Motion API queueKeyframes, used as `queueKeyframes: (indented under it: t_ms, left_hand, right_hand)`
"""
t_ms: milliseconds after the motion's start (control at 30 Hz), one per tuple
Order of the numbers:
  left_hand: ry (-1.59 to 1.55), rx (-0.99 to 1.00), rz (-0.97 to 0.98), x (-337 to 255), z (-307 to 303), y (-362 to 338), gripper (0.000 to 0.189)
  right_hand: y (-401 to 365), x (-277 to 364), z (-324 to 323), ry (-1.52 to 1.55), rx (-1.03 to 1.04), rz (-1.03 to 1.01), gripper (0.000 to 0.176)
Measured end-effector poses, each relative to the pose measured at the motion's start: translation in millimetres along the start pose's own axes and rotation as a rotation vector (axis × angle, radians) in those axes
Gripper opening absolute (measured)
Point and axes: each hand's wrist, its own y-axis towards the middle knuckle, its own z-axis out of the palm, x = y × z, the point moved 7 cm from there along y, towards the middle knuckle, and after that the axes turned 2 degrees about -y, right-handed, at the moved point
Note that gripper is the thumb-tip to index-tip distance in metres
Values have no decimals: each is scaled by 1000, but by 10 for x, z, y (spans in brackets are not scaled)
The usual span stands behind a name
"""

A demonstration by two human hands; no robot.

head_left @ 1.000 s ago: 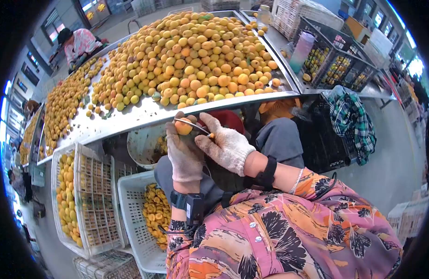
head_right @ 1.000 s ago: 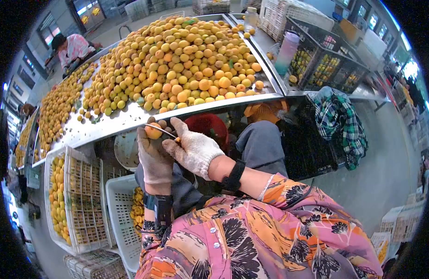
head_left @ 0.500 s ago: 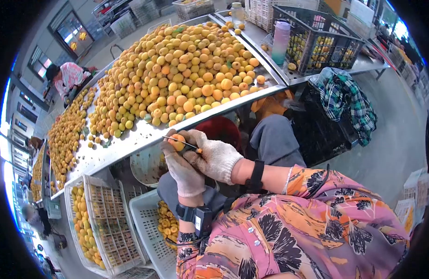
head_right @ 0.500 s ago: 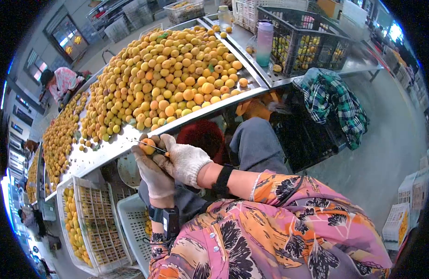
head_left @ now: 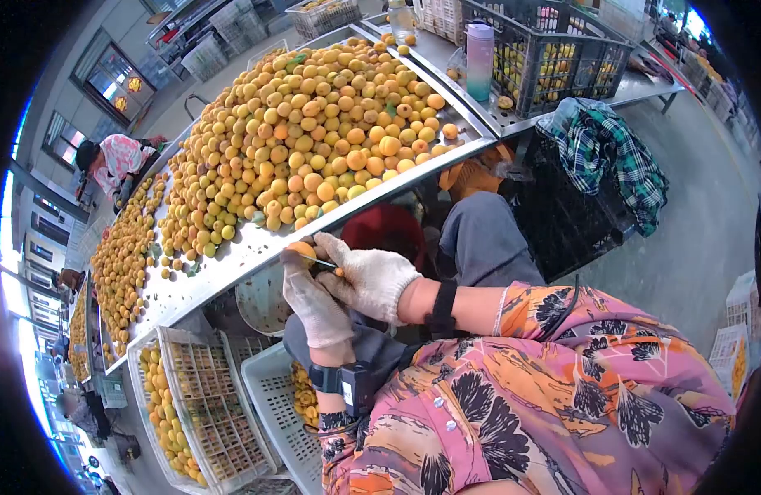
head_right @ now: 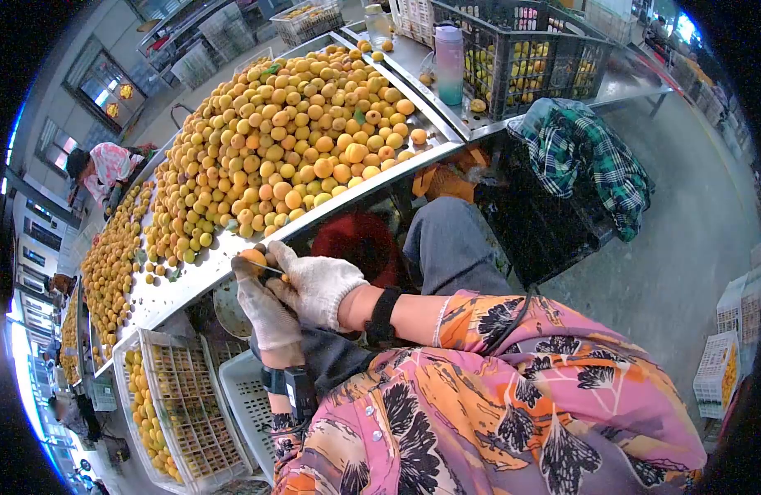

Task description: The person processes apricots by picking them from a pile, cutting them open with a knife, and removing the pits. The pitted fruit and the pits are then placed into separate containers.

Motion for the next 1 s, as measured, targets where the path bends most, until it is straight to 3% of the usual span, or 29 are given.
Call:
queueKeyframes:
  t_ms: [100,200,367,467,500,567,667,800,933,1000]
  left_hand:
    - [73,65,-6,-56,41,10,54]
    - [217,52,187,-180,49,-46,53]
    - [132,9,152,-65,-37,-66,56]
    - [243,146,41,-34,-60,18,41]
    - [433,158,64,-51,-56,16,37]
    - [382,171,242,-160,82,-71,45]
    - [258,100,227,-180,21,-85,48]
    - [350,92,195,-131,-38,-72,55]
    - [285,57,55,158,-203,-50,49]
    - [352,111,98,60,-148,-41,47]
  right_hand:
    - [20,8,-96,27,11,-36,56]
    - [-3,-17,-74,4,24,-43,57]
    - [-35,-54,25,-51,40,-49,55]
    - [-14,-119,40,-21,24,-34,56]
    - [3,-123,15,0,27,-31,54]
    - [53,-103,-41,-16,-8,-73,54]
    - [-8,12,-94,-23,15,-71,53]
    - [-41,-19,-62,-60,30,-77,56]
    - [-47,-126,28,-144,38,-79,59]
    - [-54,-143,3,-160,26,-90,59]
